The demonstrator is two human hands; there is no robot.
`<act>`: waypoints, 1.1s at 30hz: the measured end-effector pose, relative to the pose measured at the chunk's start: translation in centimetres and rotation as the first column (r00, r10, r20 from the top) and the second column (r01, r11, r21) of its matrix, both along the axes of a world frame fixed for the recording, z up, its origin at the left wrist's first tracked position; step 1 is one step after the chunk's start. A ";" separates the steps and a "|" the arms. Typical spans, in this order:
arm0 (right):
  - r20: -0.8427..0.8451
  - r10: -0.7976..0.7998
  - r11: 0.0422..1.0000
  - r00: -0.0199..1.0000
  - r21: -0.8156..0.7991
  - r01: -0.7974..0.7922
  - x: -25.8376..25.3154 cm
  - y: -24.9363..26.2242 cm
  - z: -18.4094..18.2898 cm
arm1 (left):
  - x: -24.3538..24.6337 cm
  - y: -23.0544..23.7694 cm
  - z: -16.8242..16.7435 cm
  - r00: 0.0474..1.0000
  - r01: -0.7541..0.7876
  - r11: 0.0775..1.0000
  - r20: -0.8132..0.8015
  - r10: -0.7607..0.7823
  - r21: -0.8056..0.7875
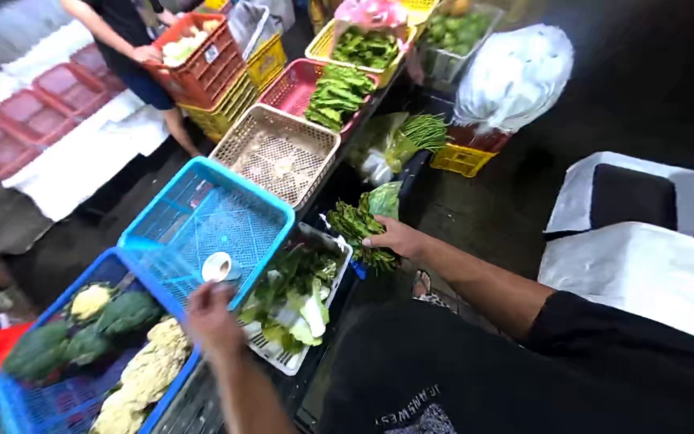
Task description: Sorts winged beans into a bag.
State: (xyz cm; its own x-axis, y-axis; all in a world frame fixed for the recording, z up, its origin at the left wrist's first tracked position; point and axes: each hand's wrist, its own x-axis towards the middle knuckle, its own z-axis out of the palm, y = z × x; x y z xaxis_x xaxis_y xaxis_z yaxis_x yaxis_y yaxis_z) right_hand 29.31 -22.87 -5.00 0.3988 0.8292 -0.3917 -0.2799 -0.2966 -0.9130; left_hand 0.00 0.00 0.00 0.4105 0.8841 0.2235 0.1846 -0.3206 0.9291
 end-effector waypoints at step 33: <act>-0.156 -0.208 0.977 0.966 -0.084 0.197 10.1 1.4 -2.4 | 24.7 -13.8 -5.2 0.906 0.241 0.628 0.403 0.128 -0.740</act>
State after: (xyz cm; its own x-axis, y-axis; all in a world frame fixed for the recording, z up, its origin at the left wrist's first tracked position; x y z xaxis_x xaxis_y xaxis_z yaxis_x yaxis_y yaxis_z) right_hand 39.41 -21.44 -7.35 0.4823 0.7072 -0.5169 -0.4835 -0.2771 -0.8303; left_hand 24.67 -13.79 -5.23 0.5072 0.7789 -0.3689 -0.2323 0.5358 0.8117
